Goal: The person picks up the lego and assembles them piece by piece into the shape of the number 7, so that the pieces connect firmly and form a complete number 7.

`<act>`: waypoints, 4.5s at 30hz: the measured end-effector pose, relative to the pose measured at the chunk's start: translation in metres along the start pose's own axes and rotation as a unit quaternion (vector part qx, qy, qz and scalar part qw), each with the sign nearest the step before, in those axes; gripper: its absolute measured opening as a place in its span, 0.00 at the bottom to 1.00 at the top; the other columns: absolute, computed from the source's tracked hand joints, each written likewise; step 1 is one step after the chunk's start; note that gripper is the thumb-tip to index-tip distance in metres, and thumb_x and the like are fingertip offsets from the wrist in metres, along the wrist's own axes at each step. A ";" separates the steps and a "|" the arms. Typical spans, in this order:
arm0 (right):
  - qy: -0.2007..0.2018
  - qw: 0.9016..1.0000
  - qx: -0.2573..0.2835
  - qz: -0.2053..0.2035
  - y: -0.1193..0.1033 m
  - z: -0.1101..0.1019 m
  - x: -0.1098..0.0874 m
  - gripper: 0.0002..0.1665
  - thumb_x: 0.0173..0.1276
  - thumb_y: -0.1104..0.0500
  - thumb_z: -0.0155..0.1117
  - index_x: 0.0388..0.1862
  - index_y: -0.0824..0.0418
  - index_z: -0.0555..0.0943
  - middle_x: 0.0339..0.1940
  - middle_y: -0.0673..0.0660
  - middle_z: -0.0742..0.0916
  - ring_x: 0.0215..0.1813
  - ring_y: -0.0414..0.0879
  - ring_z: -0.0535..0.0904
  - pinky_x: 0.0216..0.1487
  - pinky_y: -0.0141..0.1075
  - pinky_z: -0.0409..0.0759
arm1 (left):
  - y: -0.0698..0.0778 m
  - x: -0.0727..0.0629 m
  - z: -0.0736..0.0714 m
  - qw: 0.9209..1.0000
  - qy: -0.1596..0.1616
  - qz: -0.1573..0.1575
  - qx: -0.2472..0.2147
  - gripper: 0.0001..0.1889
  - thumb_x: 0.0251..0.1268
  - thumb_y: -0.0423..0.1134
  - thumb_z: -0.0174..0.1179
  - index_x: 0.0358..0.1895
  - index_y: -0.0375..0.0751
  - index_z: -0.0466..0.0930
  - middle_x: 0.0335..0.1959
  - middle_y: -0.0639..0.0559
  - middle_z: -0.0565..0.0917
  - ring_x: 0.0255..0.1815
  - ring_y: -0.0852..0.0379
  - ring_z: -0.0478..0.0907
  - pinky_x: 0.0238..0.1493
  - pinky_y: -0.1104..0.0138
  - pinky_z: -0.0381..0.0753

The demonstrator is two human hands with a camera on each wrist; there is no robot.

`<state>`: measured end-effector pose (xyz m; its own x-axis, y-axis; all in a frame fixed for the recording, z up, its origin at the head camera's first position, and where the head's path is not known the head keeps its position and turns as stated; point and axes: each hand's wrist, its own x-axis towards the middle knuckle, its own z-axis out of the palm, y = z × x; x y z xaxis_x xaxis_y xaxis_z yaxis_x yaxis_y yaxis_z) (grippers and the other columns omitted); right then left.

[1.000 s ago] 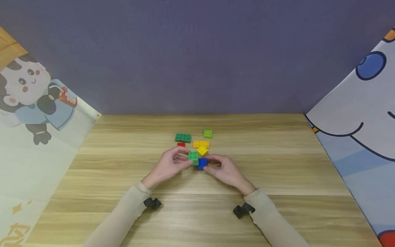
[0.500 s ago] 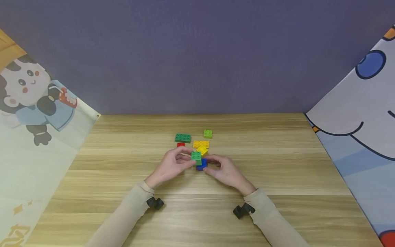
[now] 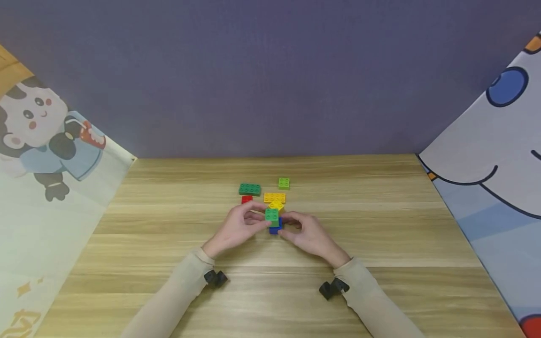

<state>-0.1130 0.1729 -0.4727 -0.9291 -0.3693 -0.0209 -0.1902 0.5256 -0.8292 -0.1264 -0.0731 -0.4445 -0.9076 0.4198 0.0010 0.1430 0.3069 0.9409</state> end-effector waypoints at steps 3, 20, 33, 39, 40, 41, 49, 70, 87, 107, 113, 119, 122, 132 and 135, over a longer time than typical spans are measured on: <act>-0.002 1.000 -0.002 -0.001 -0.001 0.000 0.000 0.26 0.73 0.49 0.74 0.67 0.56 0.84 0.65 0.57 0.89 0.64 0.56 0.86 0.65 0.53 0.85 | 0.000 0.000 0.001 1.000 0.000 -0.005 -0.003 0.22 0.72 0.41 0.72 0.63 0.38 0.81 0.62 0.42 0.86 0.54 0.46 0.90 0.53 0.62 0.91; 0.010 0.999 -0.022 -0.021 0.000 0.001 0.001 0.25 0.73 0.49 0.75 0.65 0.55 0.85 0.62 0.56 0.90 0.63 0.55 0.87 0.65 0.55 0.85 | 0.004 0.001 0.005 1.000 -0.006 -0.007 0.008 0.21 0.72 0.41 0.72 0.63 0.39 0.81 0.59 0.43 0.88 0.53 0.48 0.90 0.53 0.63 0.90; 0.009 1.000 -0.017 -0.023 0.002 0.001 0.000 0.26 0.73 0.49 0.74 0.66 0.56 0.85 0.63 0.56 0.90 0.64 0.55 0.86 0.66 0.55 0.84 | 0.000 0.004 0.006 0.999 -0.001 0.019 0.045 0.20 0.74 0.44 0.69 0.65 0.43 0.82 0.57 0.48 0.88 0.51 0.54 0.89 0.58 0.59 0.89; 0.008 0.999 -0.020 -0.024 0.004 0.001 0.000 0.25 0.74 0.48 0.74 0.66 0.55 0.85 0.63 0.55 0.90 0.64 0.54 0.86 0.65 0.55 0.85 | -0.001 0.005 0.007 0.998 -0.004 0.027 0.056 0.20 0.74 0.45 0.69 0.65 0.45 0.83 0.57 0.50 0.89 0.49 0.56 0.88 0.58 0.61 0.88; 0.008 0.999 -0.020 -0.024 0.004 0.001 0.000 0.25 0.74 0.48 0.74 0.65 0.55 0.85 0.63 0.55 0.90 0.64 0.54 0.86 0.64 0.55 0.85 | -0.001 0.005 0.007 0.998 -0.004 0.029 0.057 0.20 0.74 0.45 0.69 0.64 0.45 0.83 0.58 0.50 0.89 0.50 0.56 0.88 0.58 0.61 0.88; 0.008 0.999 -0.020 -0.024 0.004 0.001 0.000 0.25 0.73 0.48 0.74 0.65 0.55 0.85 0.62 0.55 0.90 0.64 0.54 0.86 0.64 0.54 0.85 | -0.001 0.006 0.007 0.998 -0.004 0.030 0.058 0.20 0.74 0.45 0.70 0.64 0.45 0.83 0.58 0.51 0.89 0.50 0.56 0.89 0.58 0.61 0.88; 0.010 0.999 -0.022 -0.024 0.005 0.000 0.001 0.25 0.74 0.48 0.74 0.65 0.55 0.85 0.62 0.55 0.90 0.64 0.54 0.86 0.65 0.54 0.85 | -0.002 0.007 0.008 0.998 -0.002 0.030 0.056 0.20 0.73 0.44 0.70 0.64 0.45 0.83 0.57 0.50 0.89 0.52 0.54 0.89 0.58 0.60 0.89; -0.008 1.000 -0.011 -0.005 0.000 0.002 -0.002 0.24 0.75 0.50 0.72 0.66 0.55 0.84 0.64 0.56 0.89 0.66 0.56 0.85 0.65 0.54 0.85 | 0.002 0.001 0.005 0.998 -0.014 0.034 0.052 0.18 0.69 0.40 0.75 0.59 0.45 0.86 0.58 0.51 0.90 0.59 0.49 0.88 0.59 0.59 0.89; -0.006 1.000 -0.005 0.010 -0.003 0.009 -0.008 0.25 0.75 0.48 0.73 0.67 0.55 0.84 0.64 0.55 0.89 0.68 0.56 0.83 0.69 0.57 0.82 | -0.001 -0.003 0.001 0.997 -0.017 0.031 0.074 0.19 0.67 0.42 0.76 0.58 0.46 0.88 0.57 0.53 0.90 0.51 0.54 0.89 0.54 0.66 0.89; -0.003 1.000 -0.009 0.026 -0.011 0.011 -0.012 0.25 0.73 0.47 0.74 0.66 0.53 0.84 0.63 0.55 0.89 0.66 0.55 0.85 0.66 0.56 0.84 | -0.004 -0.005 0.000 0.995 -0.030 0.004 0.096 0.19 0.66 0.46 0.77 0.58 0.48 0.88 0.55 0.51 0.92 0.43 0.61 0.88 0.48 0.69 0.88; -0.008 1.000 -0.005 0.024 -0.012 0.011 -0.011 0.26 0.73 0.47 0.73 0.66 0.53 0.84 0.63 0.55 0.89 0.66 0.55 0.84 0.67 0.56 0.83 | -0.003 -0.006 0.000 0.993 -0.027 -0.006 0.113 0.19 0.65 0.47 0.77 0.57 0.49 0.88 0.53 0.52 0.92 0.43 0.62 0.87 0.48 0.69 0.88; -0.028 0.999 0.014 0.026 -0.010 0.005 -0.012 0.32 0.70 0.50 0.77 0.70 0.57 0.82 0.66 0.58 0.87 0.65 0.55 0.85 0.67 0.54 0.84 | -0.001 -0.007 0.000 0.993 -0.036 -0.008 0.110 0.19 0.66 0.47 0.77 0.58 0.50 0.87 0.54 0.52 0.92 0.44 0.60 0.87 0.50 0.67 0.88; -0.033 0.999 0.017 0.032 -0.008 0.002 -0.012 0.32 0.70 0.49 0.77 0.69 0.57 0.82 0.66 0.58 0.88 0.64 0.55 0.85 0.67 0.54 0.84 | -0.002 -0.007 0.000 0.993 -0.039 -0.009 0.112 0.20 0.66 0.48 0.77 0.58 0.51 0.87 0.55 0.53 0.91 0.45 0.60 0.87 0.51 0.67 0.88; 0.000 1.000 0.013 0.022 -0.006 -0.002 -0.009 0.19 0.80 0.60 0.63 0.65 0.61 0.84 0.64 0.62 0.88 0.63 0.57 0.86 0.66 0.53 0.85 | -0.002 -0.008 -0.003 0.992 -0.040 0.002 0.120 0.20 0.66 0.50 0.77 0.58 0.52 0.87 0.55 0.54 0.91 0.47 0.59 0.88 0.55 0.64 0.88; 0.030 0.999 0.030 0.024 -0.007 -0.002 -0.006 0.17 0.79 0.61 0.65 0.63 0.62 0.85 0.61 0.62 0.90 0.58 0.54 0.88 0.61 0.44 0.88 | -0.001 -0.008 -0.003 0.992 -0.042 -0.002 0.121 0.20 0.66 0.51 0.76 0.58 0.52 0.87 0.55 0.55 0.91 0.48 0.58 0.88 0.55 0.63 0.88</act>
<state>-0.1064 0.1733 -0.4658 -0.9542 -0.2977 -0.0303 -0.1267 0.4938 -0.8603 -0.1203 -0.0793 -0.4449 -0.8736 0.4850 -0.0399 0.2401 0.5009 0.8315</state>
